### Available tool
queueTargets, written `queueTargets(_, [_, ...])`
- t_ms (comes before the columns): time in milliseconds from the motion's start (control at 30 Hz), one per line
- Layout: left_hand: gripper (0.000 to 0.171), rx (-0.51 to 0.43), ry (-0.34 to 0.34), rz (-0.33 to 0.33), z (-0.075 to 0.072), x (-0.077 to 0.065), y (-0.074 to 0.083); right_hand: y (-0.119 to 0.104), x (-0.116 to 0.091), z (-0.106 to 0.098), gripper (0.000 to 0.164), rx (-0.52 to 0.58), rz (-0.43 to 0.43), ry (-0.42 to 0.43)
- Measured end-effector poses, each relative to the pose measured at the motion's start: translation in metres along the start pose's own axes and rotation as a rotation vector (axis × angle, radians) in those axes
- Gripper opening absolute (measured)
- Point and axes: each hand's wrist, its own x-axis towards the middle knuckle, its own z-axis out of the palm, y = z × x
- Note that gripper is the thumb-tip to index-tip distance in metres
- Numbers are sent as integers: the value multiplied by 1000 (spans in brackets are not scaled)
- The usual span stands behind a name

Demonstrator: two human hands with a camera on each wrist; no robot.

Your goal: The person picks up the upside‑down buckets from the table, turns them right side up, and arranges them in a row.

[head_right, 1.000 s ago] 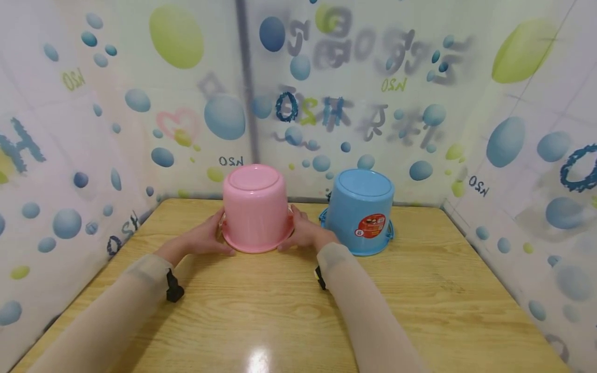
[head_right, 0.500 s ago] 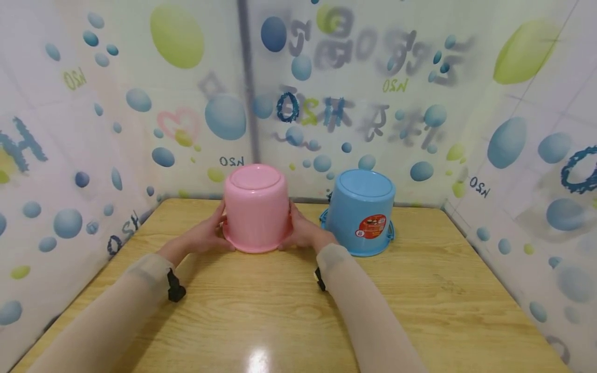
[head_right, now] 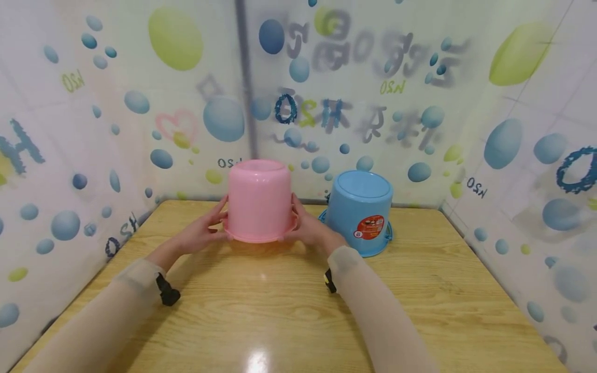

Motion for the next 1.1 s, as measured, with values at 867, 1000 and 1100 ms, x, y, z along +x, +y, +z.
queueTargets(867, [86, -18, 70, 85, -10, -19, 23, -16, -22, -6, 120, -5, -85, 62])
queueTargets(1000, [87, -2, 99, 124, -14, -19, 24, -18, -23, -6, 116, -3, -106, 89])
queueTargets(1100, [87, 17, 123, 145, -17, -20, 25, -21, -24, -7, 113, -5, -126, 105])
